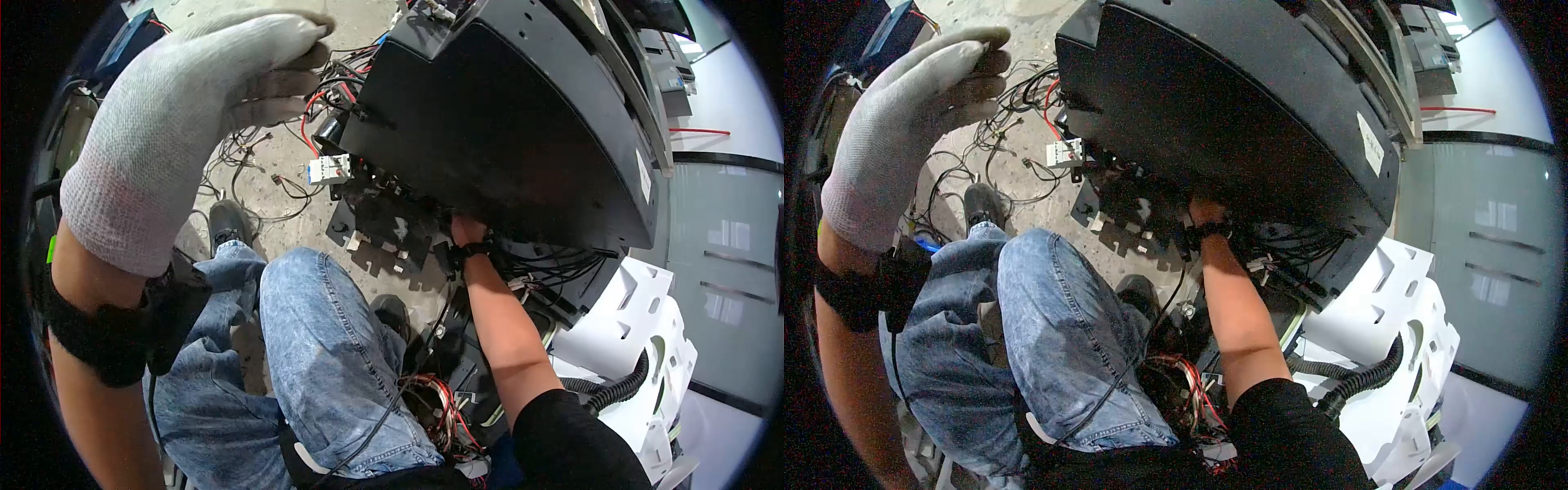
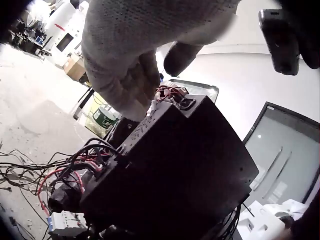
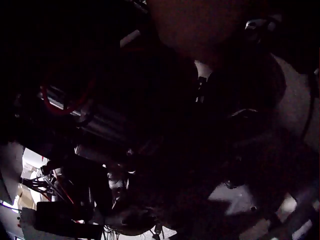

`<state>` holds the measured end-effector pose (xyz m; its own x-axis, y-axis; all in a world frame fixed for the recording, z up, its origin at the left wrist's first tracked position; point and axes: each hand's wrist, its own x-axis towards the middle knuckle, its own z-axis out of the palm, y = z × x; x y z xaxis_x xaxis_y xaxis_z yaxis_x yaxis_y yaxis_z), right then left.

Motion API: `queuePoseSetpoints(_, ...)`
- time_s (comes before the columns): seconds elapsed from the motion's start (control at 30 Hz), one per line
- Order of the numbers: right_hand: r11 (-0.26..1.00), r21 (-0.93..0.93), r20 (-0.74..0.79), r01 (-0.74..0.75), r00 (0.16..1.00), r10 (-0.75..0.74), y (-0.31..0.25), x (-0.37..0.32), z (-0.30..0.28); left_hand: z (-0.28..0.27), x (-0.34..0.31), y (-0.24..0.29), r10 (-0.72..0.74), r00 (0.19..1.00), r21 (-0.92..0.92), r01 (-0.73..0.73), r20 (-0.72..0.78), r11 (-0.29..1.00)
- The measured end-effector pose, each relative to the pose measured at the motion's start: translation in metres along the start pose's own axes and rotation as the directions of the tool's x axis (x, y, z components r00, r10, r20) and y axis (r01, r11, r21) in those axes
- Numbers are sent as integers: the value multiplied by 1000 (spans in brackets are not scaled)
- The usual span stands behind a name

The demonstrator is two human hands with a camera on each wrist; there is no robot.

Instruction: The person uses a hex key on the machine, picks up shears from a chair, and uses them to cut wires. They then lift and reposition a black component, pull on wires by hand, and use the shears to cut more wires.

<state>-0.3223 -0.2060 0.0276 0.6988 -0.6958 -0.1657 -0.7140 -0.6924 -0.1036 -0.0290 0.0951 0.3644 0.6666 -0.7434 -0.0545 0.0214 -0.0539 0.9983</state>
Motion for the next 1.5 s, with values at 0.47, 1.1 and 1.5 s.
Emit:
queuePoseSetpoints(0.47,990,-113,-6,-79,997,79,29,4,37,0,-14,-46,-294,956,40,295,-13,955)
queuePoseSetpoints(1.1,962,272,-263,-22,960,96,10,1,18,-10,-19,-56,-329,944,-52,327,-31,944)
queuePoseSetpoints(1.5,999,25,-83,-42,996,44,13,5,16,-5,-19,-55,-333,943,-58,333,10,941)
